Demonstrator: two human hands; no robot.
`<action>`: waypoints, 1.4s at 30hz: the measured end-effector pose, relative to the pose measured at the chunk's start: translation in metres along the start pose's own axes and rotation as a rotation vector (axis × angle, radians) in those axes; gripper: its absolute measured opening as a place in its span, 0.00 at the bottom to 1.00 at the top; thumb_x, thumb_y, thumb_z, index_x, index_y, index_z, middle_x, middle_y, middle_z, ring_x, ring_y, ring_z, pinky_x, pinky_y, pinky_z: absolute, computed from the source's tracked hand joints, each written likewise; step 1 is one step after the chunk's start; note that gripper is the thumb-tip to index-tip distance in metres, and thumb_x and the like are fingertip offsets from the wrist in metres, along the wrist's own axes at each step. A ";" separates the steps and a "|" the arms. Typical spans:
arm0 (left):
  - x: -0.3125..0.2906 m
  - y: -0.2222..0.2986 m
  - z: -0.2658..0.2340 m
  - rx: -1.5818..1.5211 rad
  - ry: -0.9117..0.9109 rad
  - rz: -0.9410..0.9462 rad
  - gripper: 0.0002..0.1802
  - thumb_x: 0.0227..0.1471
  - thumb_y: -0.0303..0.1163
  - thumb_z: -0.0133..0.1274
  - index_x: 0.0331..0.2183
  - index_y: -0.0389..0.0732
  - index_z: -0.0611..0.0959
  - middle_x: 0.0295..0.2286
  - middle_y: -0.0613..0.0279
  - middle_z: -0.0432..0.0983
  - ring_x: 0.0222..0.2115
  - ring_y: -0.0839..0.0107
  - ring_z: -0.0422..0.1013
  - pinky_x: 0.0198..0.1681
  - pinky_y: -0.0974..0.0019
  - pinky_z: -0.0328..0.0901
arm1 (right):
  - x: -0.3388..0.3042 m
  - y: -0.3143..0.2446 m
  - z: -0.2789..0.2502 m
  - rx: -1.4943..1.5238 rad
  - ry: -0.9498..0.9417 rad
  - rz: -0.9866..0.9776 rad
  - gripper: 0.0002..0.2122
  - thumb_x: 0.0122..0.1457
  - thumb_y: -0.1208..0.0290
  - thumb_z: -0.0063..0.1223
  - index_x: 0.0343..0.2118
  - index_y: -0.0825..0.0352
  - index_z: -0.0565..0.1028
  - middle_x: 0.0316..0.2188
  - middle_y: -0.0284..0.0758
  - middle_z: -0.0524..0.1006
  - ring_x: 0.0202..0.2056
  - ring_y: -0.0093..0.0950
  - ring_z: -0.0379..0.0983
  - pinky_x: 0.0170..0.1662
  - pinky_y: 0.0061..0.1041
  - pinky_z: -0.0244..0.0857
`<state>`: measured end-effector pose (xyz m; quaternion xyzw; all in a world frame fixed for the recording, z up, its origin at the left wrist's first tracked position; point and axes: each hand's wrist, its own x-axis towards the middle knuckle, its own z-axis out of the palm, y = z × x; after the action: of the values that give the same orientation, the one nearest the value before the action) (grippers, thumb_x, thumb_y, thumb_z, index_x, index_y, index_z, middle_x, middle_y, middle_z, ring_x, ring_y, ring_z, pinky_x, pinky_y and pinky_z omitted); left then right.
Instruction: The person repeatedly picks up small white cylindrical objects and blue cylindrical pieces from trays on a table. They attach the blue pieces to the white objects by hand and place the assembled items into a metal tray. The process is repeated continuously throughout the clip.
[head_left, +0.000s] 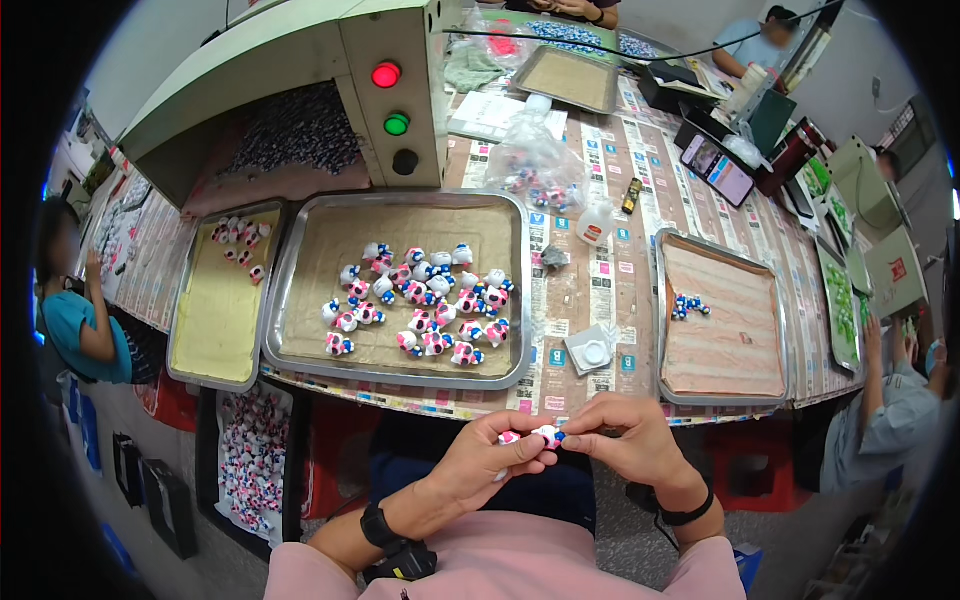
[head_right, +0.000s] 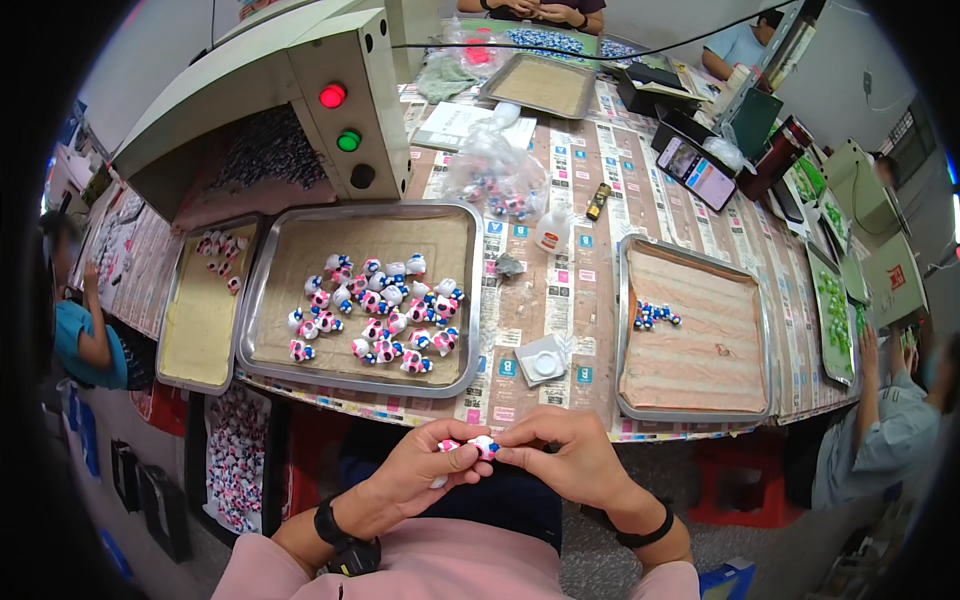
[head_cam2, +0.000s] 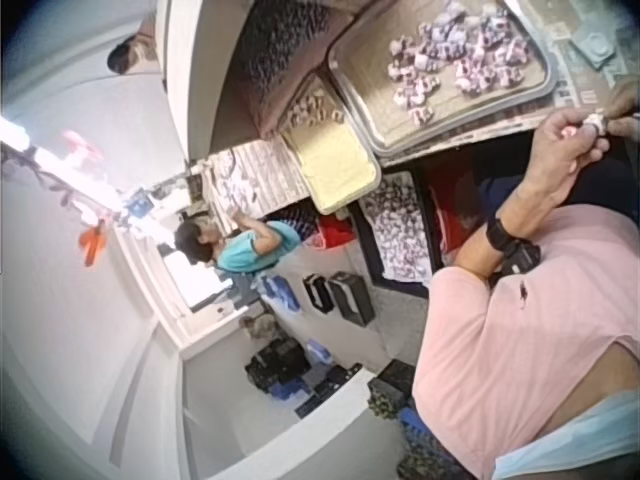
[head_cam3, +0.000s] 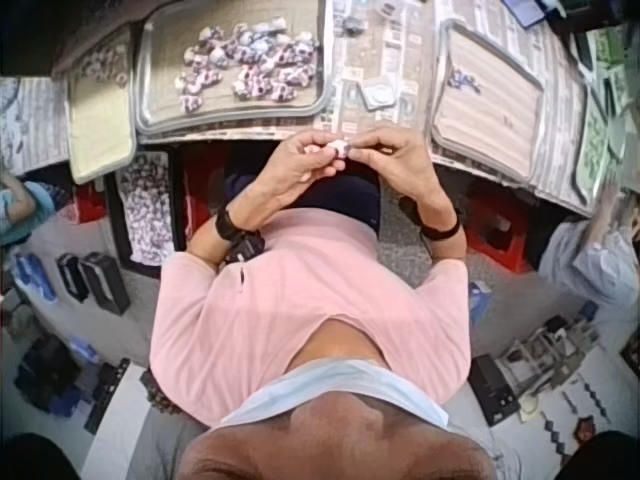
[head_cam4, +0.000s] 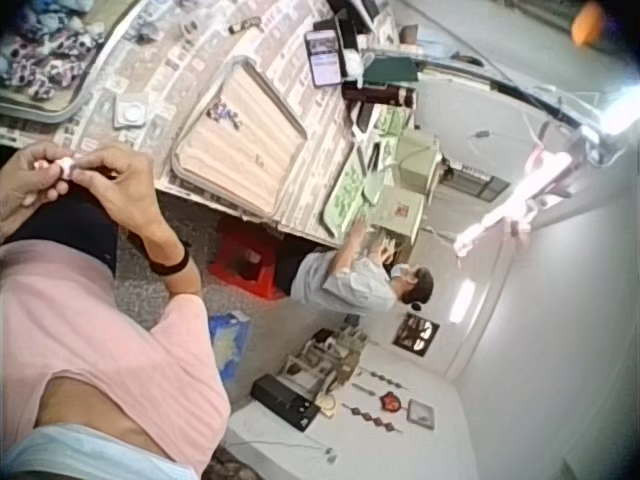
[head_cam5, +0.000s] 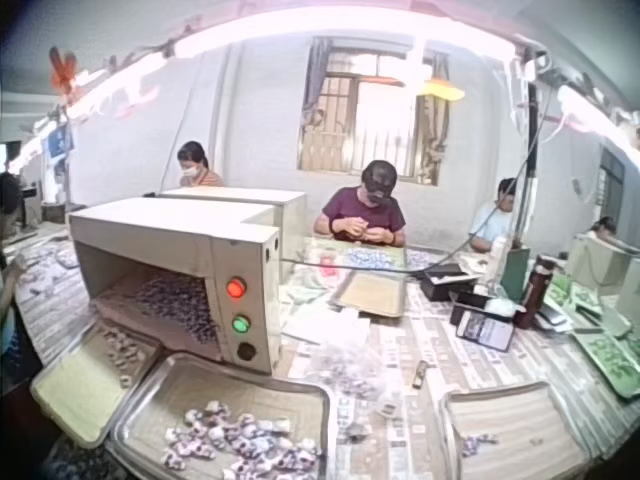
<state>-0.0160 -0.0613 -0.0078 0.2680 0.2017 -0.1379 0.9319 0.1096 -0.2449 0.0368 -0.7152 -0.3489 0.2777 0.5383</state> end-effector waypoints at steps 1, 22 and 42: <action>0.000 0.001 0.003 0.022 0.006 -0.012 0.13 0.58 0.25 0.55 0.46 0.34 0.78 0.37 0.55 0.78 0.35 0.70 0.78 0.37 0.73 0.75 | 0.001 -0.002 -0.003 0.013 -0.017 0.015 0.08 0.53 0.77 0.65 0.37 0.69 0.82 0.31 0.35 0.80 0.30 0.20 0.75 0.33 0.18 0.68; -0.047 0.112 -0.065 1.200 0.651 0.681 0.11 0.50 0.24 0.61 0.38 0.34 0.84 0.27 0.62 0.79 0.21 0.77 0.70 0.26 0.74 0.63 | 0.009 0.061 -0.153 -1.064 0.553 -0.005 0.12 0.53 0.79 0.55 0.42 0.68 0.78 0.38 0.42 0.77 0.41 0.43 0.73 0.47 0.38 0.68; -0.041 0.078 -0.014 -0.394 0.023 0.248 0.22 0.60 0.27 0.45 0.56 0.36 0.70 0.44 0.58 0.72 0.36 0.73 0.69 0.30 0.72 0.66 | 0.002 0.037 -0.105 -0.278 0.371 0.082 0.09 0.53 0.79 0.60 0.38 0.69 0.81 0.37 0.33 0.76 0.34 0.18 0.73 0.36 0.16 0.67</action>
<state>-0.0277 0.0161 0.0343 0.1052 0.2008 0.0230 0.9737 0.1990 -0.3106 0.0289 -0.8347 -0.2495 0.1126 0.4778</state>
